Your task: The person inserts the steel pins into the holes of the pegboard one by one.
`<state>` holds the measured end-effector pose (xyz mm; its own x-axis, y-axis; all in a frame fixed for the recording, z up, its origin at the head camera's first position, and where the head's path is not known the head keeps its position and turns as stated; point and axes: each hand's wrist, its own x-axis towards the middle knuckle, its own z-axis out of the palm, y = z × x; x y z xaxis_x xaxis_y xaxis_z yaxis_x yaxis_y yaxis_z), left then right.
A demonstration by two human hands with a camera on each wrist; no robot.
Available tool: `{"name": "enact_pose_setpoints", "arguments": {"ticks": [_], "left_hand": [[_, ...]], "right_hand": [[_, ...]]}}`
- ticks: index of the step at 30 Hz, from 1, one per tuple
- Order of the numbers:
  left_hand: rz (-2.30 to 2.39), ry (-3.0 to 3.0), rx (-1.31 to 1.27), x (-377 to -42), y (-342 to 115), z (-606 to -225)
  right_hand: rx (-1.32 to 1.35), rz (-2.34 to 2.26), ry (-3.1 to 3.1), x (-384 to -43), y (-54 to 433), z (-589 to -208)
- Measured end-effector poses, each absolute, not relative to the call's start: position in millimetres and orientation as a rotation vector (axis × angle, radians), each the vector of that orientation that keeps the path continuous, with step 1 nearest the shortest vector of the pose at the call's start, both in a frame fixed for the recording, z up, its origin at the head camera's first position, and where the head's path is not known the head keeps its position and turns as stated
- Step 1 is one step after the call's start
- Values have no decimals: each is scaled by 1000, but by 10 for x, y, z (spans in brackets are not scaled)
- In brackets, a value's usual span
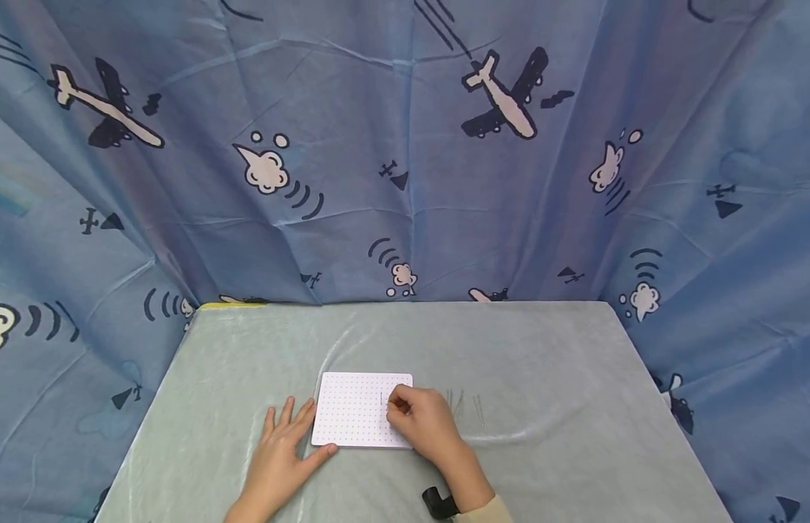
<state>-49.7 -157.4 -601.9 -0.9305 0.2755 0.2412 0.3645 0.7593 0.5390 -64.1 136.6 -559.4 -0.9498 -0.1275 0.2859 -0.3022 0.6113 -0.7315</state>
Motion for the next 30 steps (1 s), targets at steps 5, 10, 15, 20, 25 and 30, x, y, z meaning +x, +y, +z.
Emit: {"name": "enact_pose_setpoints", "arguments": {"ticks": [5, 10, 15, 20, 25, 30], "left_hand": [[-883, -2798, -518, -499, -1582, -6039], [-879, -2788, -529, -489, -1582, -6051], [-880, -2784, -532, -496, -1582, -6047], [-867, -2786, -526, -495, -1595, -6048], [-863, -2795, -529, -505, -1593, -6049], [-851, -2801, -531, -516, -1599, -6061]], "right_hand": [[380, 1148, -2658, -662, 1341, -5609], [391, 1099, -2667, -661, 1334, -5618], [396, 1083, -2643, -657, 1332, -5623], [399, 1081, -2628, -656, 1317, -5641], [375, 1072, -2651, -654, 1303, -5626], [339, 1082, -2696, -654, 1292, -5594]]}}
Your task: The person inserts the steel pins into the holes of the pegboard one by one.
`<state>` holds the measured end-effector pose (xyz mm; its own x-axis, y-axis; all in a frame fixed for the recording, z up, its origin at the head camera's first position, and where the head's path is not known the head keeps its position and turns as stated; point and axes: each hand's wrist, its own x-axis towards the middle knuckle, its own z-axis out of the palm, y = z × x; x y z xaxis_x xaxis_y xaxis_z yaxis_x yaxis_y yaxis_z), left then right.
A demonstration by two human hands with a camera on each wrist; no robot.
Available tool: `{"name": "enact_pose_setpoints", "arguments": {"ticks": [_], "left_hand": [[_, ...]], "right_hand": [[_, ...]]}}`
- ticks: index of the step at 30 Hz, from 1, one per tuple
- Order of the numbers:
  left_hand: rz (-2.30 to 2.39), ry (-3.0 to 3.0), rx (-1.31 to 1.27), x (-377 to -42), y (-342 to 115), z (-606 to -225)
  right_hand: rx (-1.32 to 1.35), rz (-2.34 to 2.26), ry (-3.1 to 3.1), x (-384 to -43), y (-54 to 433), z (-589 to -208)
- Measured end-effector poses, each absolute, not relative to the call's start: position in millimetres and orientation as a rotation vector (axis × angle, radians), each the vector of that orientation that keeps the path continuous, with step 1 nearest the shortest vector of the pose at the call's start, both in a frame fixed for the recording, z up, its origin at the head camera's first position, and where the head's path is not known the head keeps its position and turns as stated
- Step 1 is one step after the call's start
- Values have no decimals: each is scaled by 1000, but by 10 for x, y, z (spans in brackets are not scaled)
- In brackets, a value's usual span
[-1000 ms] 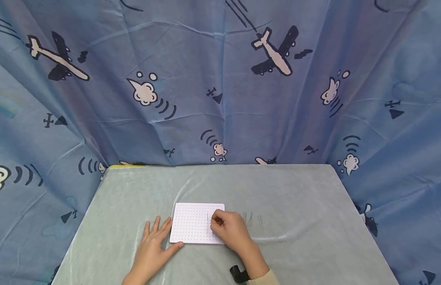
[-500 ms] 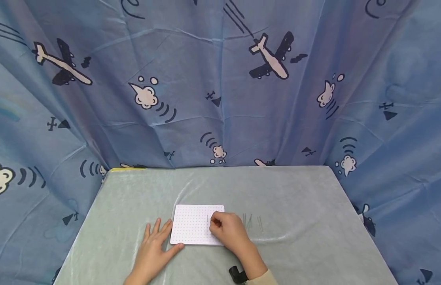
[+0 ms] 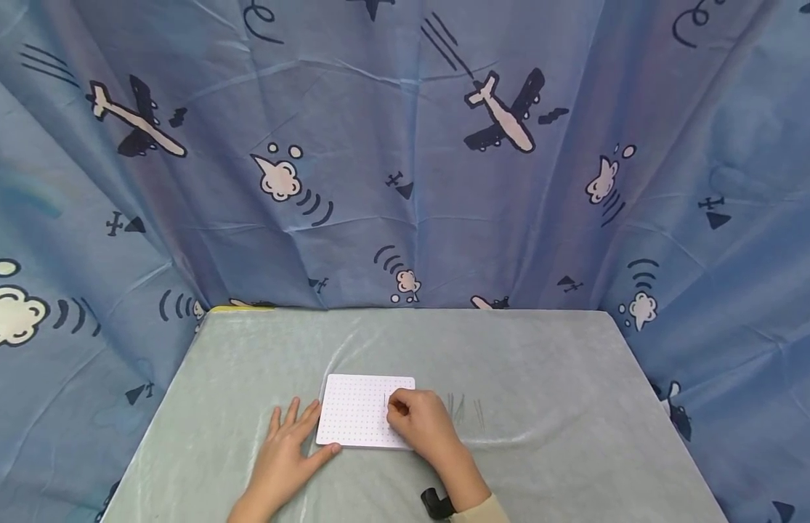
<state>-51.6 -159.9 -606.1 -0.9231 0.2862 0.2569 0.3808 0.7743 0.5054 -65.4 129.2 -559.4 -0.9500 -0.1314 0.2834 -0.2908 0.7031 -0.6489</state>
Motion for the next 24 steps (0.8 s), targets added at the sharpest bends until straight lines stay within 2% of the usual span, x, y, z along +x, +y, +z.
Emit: {"name": "enact_pose_setpoints", "arguments": {"ticks": [12, 24], "left_hand": [[-898, -2822, -511, -516, -1588, -6032], [-907, -2849, -504, -521, -1596, -6019]], "right_hand": [[243, 1221, -2747, -613, 1388, -5560], [19, 1179, -2764, -552, 1742, -5481]]}}
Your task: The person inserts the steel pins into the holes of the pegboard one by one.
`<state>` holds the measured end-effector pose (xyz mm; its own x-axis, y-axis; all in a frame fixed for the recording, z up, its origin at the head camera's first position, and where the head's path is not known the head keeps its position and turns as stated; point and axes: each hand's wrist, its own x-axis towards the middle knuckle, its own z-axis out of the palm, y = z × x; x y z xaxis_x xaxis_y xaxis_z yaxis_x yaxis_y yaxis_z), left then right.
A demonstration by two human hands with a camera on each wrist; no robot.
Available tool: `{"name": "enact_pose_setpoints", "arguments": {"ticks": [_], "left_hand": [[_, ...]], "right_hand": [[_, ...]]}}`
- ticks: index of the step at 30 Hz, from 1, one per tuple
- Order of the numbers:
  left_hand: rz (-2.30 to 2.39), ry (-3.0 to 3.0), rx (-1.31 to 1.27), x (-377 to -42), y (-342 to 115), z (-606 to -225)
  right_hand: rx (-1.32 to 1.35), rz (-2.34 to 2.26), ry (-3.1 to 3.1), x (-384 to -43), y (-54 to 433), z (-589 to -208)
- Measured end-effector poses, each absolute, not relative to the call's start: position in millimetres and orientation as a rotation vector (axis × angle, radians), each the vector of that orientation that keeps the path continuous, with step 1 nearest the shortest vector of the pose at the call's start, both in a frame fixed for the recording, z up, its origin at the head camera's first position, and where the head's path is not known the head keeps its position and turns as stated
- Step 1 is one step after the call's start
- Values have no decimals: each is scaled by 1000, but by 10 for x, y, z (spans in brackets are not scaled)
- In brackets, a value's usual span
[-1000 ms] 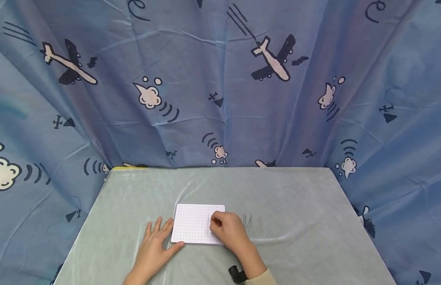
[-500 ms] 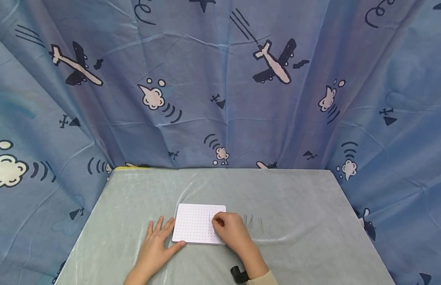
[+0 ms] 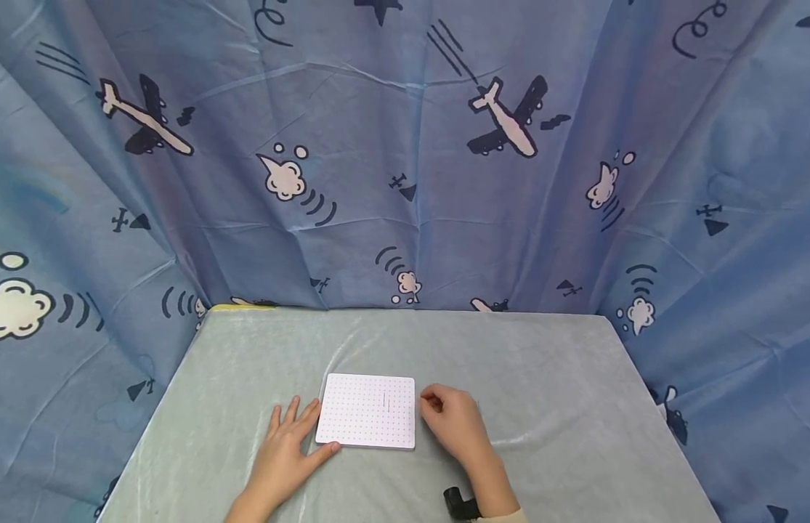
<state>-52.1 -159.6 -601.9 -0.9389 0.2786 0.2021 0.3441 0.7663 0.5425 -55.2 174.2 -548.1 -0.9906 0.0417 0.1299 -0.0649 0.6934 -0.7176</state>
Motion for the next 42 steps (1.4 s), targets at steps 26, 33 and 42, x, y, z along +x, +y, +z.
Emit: {"name": "enact_pose_setpoints", "arguments": {"ticks": [26, 33, 42], "left_hand": [[-900, -2837, -512, -541, -1609, -6052], [-889, -2821, -513, -533, -1605, -6105], [-844, -2801, -516, -536, -1605, -6110]], "right_hand": [[-399, 935, -2948, -381, 2519, -5552], [-392, 905, -2984, -392, 2538, -5575], [-382, 903, -3021, -403, 2511, -5519]]}}
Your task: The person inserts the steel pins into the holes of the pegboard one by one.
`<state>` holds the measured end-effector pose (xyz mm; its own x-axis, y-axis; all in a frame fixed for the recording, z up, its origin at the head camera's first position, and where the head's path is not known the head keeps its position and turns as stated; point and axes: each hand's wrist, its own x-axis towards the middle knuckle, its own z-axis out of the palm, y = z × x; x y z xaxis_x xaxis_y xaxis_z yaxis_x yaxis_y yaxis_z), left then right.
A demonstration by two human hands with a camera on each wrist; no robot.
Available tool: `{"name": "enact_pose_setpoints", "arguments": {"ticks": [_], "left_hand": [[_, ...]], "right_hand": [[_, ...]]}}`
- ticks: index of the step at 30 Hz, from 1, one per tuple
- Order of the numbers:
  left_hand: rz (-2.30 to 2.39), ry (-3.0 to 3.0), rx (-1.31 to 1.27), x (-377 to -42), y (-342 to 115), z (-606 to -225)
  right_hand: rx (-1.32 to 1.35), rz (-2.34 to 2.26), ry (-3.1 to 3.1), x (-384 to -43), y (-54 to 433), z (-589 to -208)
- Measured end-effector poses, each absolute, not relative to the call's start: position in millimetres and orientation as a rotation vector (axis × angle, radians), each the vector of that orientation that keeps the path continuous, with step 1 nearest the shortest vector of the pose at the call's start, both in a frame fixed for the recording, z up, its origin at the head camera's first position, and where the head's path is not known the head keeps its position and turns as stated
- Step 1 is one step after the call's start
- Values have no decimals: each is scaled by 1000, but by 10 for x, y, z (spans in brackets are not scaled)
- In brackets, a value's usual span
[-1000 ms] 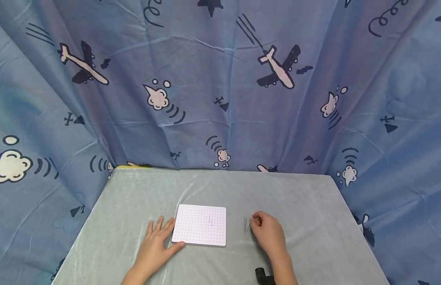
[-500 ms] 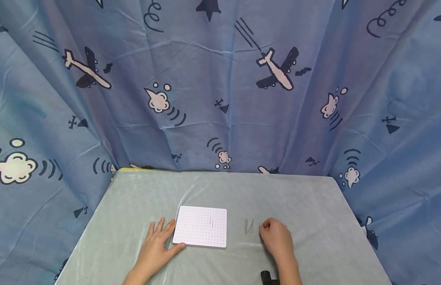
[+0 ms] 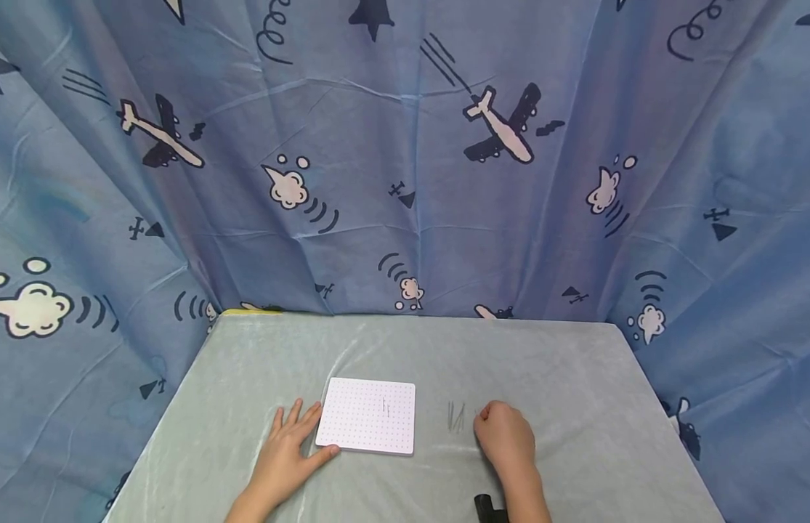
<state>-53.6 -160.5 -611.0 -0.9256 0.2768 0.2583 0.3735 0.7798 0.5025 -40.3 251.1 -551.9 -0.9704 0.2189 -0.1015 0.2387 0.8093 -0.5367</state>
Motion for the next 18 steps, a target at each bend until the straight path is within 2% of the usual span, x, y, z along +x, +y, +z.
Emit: {"name": "enact_pose_setpoints", "arguments": {"ticks": [18], "left_hand": [[-848, -2788, -524, -550, -1606, -6103]], "right_hand": [[411, -864, 2946, -447, 2557, -5549]]}}
